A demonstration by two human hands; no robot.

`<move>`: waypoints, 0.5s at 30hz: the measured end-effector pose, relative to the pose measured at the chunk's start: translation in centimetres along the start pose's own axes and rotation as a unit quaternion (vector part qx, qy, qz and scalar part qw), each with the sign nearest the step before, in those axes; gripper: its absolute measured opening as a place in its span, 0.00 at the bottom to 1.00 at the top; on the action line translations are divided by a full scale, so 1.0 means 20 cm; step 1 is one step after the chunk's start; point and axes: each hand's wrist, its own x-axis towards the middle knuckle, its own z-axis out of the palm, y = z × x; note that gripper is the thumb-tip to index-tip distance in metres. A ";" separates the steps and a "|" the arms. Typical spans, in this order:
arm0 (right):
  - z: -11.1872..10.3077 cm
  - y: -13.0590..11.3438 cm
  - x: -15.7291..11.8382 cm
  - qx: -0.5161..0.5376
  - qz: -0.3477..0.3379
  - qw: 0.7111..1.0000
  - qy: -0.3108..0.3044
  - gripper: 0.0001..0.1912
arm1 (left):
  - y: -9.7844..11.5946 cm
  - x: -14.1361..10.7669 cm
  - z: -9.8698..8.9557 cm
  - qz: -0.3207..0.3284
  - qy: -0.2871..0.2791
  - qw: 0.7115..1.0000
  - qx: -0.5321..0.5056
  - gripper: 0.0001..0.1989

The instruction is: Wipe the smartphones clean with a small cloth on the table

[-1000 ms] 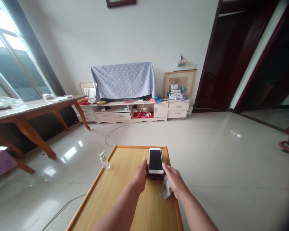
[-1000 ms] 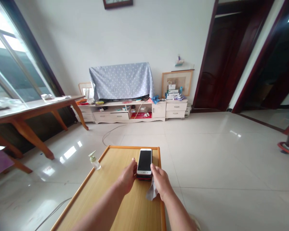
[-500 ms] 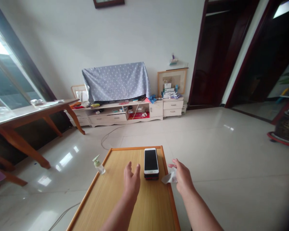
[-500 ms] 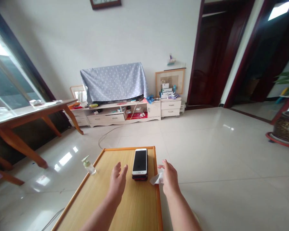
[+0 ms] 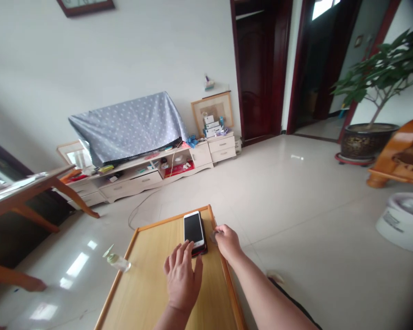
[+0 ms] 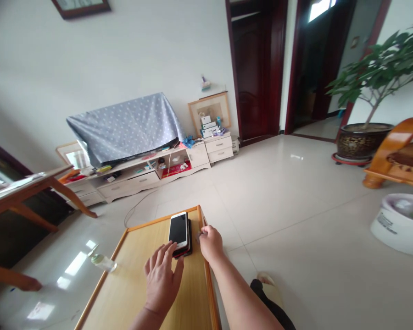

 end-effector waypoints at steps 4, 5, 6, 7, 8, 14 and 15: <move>0.00 0.01 0.02 -0.094 -0.037 0.995 0.003 0.09 | 0.01 0.01 0.01 -0.004 -0.001 1.000 0.007 0.20; 0.00 0.01 0.02 -0.109 -0.043 0.993 0.005 0.10 | 0.01 0.01 0.01 -0.008 -0.002 1.000 0.005 0.20; 0.00 0.01 0.02 -0.122 -0.048 0.991 0.008 0.10 | 0.02 0.01 0.01 -0.011 -0.003 1.000 0.002 0.20; 0.01 0.01 0.02 -0.131 -0.052 0.990 0.011 0.11 | 0.02 0.01 0.02 -0.013 -0.005 1.000 -0.001 0.20; 0.01 0.00 0.02 -0.139 -0.055 0.989 0.016 0.12 | 0.02 0.01 0.02 -0.014 -0.007 1.000 -0.006 0.20; 0.03 -0.04 0.00 -0.143 -0.073 0.987 0.027 0.16 | -0.02 0.05 0.03 -0.118 0.018 0.978 -0.169 0.27; 0.03 -0.05 0.00 -0.141 -0.077 0.987 0.024 0.17 | -0.04 0.07 0.03 -0.178 0.016 0.960 -0.217 0.29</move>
